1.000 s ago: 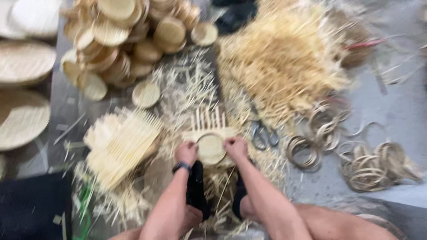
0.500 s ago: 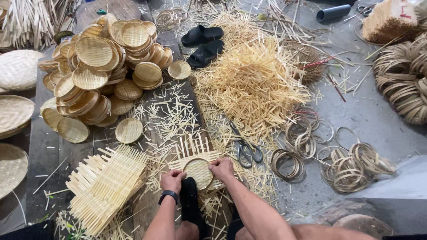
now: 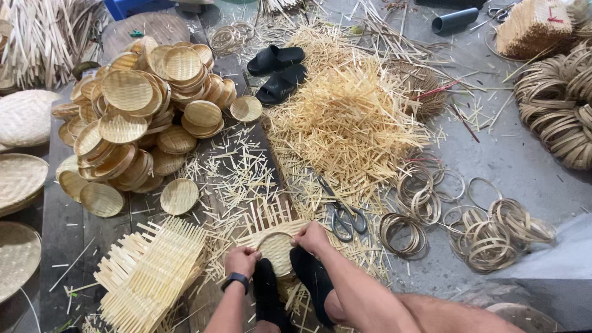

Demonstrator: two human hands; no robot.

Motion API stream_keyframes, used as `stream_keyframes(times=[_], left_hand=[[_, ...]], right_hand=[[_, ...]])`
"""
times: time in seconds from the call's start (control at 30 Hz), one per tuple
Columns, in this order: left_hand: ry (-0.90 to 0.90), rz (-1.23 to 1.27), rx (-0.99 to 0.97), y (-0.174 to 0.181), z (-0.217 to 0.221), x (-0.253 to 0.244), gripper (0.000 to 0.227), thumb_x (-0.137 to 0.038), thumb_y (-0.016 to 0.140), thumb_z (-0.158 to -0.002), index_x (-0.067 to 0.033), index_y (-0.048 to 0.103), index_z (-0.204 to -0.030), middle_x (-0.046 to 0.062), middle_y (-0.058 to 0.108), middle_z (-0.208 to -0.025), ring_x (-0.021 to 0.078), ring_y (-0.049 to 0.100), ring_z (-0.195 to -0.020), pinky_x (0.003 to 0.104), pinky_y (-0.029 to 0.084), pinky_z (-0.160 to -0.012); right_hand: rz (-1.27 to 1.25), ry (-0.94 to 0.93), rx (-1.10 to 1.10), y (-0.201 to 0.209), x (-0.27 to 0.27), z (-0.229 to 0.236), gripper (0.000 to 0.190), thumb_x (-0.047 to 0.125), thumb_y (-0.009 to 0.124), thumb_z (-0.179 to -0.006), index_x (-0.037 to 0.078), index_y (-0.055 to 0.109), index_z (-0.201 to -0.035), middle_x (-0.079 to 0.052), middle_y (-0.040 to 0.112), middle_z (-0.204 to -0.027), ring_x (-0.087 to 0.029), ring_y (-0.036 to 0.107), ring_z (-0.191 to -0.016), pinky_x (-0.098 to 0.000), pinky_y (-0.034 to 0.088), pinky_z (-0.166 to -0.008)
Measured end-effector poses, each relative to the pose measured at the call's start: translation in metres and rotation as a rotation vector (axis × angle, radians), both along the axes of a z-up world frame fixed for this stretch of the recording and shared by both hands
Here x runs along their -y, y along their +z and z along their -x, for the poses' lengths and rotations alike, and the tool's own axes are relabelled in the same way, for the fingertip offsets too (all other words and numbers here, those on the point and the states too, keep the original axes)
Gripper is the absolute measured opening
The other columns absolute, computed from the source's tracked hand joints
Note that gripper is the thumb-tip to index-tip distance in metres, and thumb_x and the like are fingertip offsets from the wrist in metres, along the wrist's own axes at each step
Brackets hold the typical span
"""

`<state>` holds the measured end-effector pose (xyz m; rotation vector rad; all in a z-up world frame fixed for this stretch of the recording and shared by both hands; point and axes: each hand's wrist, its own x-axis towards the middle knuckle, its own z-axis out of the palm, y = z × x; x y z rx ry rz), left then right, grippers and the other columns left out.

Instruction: The person sits on the floor and repeatedly weaves small, round bamboo bowls. They place a pre-woven bamboo mat over a wooden mold, press it down, and use shears to trim the excess bamboo strips around the edge. The finished bowls are stacked nearby.

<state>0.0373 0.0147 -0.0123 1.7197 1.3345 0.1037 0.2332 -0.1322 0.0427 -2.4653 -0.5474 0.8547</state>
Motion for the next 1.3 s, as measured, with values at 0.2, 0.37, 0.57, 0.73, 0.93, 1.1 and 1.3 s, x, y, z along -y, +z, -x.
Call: stream_keyframes(times=[0.2,0.37,0.57,0.73,0.93,1.1,1.3], left_hand=[[-0.451,-0.703,0.388,0.028,-0.031,0.006,0.021,-0.028,0.073,-0.089,-0.0156,0.082,-0.103,0.010,0.069,-0.119,0.0315,0.061,-0.112,0.043,0.052,-0.093],[-0.387,-0.575,0.446,0.006,-0.048,0.010,0.023,-0.034,0.066,-0.093,-0.0170,0.082,-0.098,0.007,0.070,-0.100,0.0312,0.062,-0.097,0.044,0.050,-0.087],[-0.327,-0.445,0.430,-0.037,-0.061,0.006,0.025,-0.031,0.062,-0.098,-0.0123,0.077,-0.097,0.009,0.071,-0.095,0.0309,0.067,-0.092,0.042,0.053,-0.082],[-0.226,-0.048,0.356,-0.051,-0.071,-0.004,0.029,-0.034,0.066,-0.095,-0.0075,0.076,-0.100,0.009,0.079,-0.088,0.0216,0.075,-0.079,0.036,0.058,-0.075],[-0.187,0.090,0.321,-0.043,-0.074,-0.007,0.033,-0.037,0.070,-0.092,-0.0057,0.079,-0.096,0.009,0.078,-0.078,0.0186,0.070,-0.070,0.034,0.055,-0.067],[-0.230,0.091,0.282,-0.047,-0.072,-0.013,0.036,-0.040,0.073,-0.089,-0.0055,0.080,-0.093,0.007,0.077,-0.076,0.0150,0.069,-0.068,0.031,0.053,-0.065],[-0.133,0.290,0.469,-0.068,-0.078,-0.021,0.034,-0.033,0.079,-0.086,0.0003,0.076,-0.080,0.005,0.072,-0.070,0.0109,0.060,-0.063,0.029,0.048,-0.059]], right_hand=[[-0.122,-0.451,-0.570,-0.024,0.025,0.100,0.037,0.035,0.067,-0.098,0.002,0.067,-0.081,-0.010,0.066,-0.064,-0.020,0.063,-0.048,-0.0336,0.051,-0.041],[-0.380,-0.635,-0.574,-0.082,0.035,0.144,0.034,0.028,0.074,-0.094,0.001,0.065,-0.076,-0.007,0.062,-0.061,-0.019,0.057,-0.049,-0.0325,0.042,-0.041],[-0.285,-0.519,-0.204,-0.095,0.033,0.150,0.033,0.029,0.078,-0.088,0.000,0.072,-0.072,-0.010,0.068,-0.058,-0.017,0.061,-0.052,-0.0346,0.047,-0.048],[-0.113,-0.286,-0.257,-0.052,0.028,0.119,0.039,0.032,0.074,-0.095,-0.004,0.072,-0.080,-0.010,0.066,-0.063,-0.020,0.064,-0.055,-0.0385,0.052,-0.058],[-0.324,-0.329,0.151,-0.002,0.000,0.051,0.033,0.039,0.084,-0.075,0.008,0.078,-0.083,-0.006,0.076,-0.074,-0.019,0.073,-0.069,-0.0366,0.057,-0.069],[-0.170,-0.391,0.027,-0.012,-0.011,0.033,0.037,0.042,0.089,-0.070,0.007,0.079,-0.076,-0.006,0.075,-0.069,-0.020,0.072,-0.067,-0.0379,0.056,-0.069],[-0.329,-0.407,-0.161,-0.038,-0.005,0.019,0.041,0.040,0.093,-0.071,0.003,0.077,-0.071,-0.004,0.071,-0.065,-0.013,0.059,-0.058,-0.0349,0.050,-0.057]])
